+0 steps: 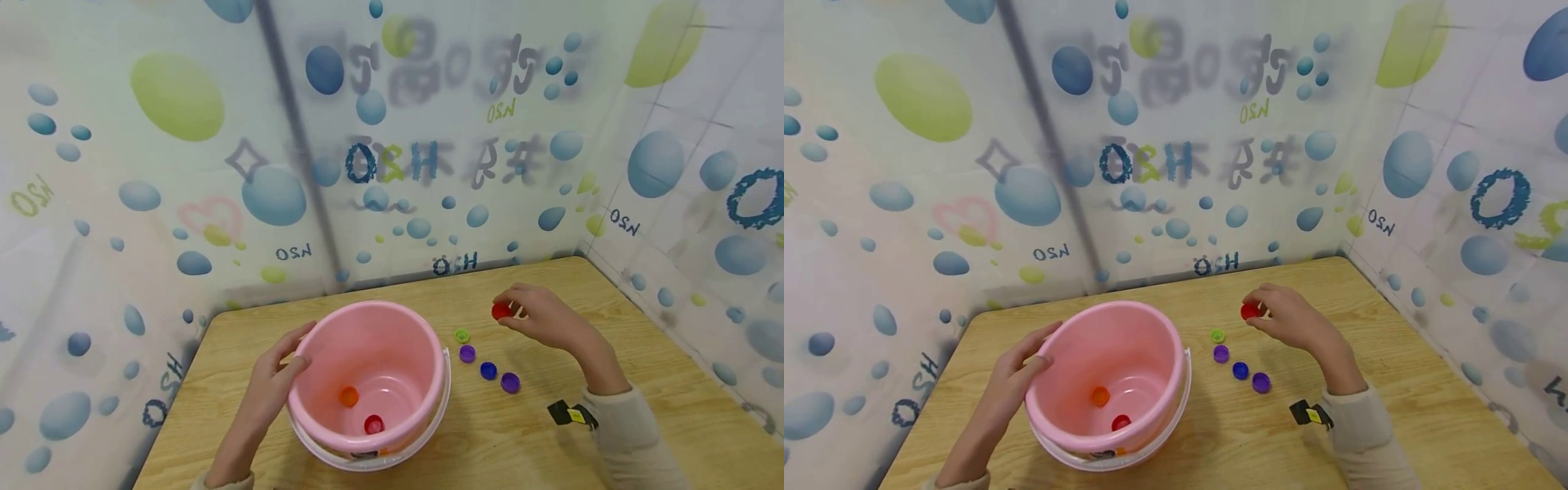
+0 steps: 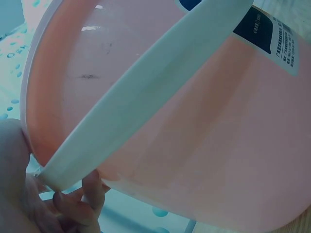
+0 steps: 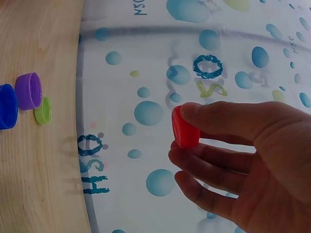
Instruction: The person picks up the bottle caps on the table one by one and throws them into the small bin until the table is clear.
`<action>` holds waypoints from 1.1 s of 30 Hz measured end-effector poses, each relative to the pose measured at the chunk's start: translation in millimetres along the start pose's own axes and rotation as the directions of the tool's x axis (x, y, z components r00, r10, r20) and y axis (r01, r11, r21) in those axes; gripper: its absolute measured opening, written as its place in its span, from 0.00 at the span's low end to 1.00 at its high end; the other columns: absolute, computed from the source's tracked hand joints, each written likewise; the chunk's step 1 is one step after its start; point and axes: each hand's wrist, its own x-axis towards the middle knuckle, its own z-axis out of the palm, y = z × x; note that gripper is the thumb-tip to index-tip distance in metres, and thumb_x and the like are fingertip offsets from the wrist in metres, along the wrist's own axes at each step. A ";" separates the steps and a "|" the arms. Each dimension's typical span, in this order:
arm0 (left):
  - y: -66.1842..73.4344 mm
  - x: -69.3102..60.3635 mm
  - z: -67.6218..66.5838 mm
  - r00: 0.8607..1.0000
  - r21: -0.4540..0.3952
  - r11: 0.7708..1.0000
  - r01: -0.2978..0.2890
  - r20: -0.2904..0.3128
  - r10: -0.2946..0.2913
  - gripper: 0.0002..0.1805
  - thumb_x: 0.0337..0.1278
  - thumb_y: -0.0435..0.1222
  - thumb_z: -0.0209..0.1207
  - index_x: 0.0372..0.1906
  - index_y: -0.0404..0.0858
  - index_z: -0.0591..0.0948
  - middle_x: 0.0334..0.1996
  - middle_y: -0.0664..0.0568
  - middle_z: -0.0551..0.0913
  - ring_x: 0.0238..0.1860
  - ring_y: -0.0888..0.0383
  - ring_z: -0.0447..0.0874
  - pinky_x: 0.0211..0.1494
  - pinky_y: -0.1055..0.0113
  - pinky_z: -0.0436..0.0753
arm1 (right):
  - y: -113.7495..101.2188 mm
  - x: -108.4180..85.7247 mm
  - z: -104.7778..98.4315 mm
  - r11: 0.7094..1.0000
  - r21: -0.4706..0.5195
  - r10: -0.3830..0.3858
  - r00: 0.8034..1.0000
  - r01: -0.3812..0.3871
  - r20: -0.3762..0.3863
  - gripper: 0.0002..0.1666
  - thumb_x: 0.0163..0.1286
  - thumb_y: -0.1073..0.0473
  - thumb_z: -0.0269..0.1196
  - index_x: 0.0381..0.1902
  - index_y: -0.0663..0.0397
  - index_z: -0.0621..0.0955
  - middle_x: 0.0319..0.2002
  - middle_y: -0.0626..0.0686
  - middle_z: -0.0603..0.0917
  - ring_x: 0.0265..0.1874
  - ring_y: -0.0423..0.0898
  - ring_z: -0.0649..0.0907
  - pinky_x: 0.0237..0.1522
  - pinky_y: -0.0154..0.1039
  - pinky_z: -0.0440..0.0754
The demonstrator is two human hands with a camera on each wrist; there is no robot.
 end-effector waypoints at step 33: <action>1.4 -0.2 0.3 1.000 0.001 1.000 -0.001 -0.007 0.001 0.25 0.74 0.36 0.51 0.73 0.48 0.75 0.67 0.44 0.79 0.61 0.45 0.82 0.48 0.74 0.84 | -29.7 -2.1 -7.6 0.995 -0.028 -0.096 0.992 0.094 -0.082 0.17 0.65 0.61 0.72 0.51 0.59 0.86 0.44 0.52 0.88 0.38 0.44 0.86 0.41 0.44 0.89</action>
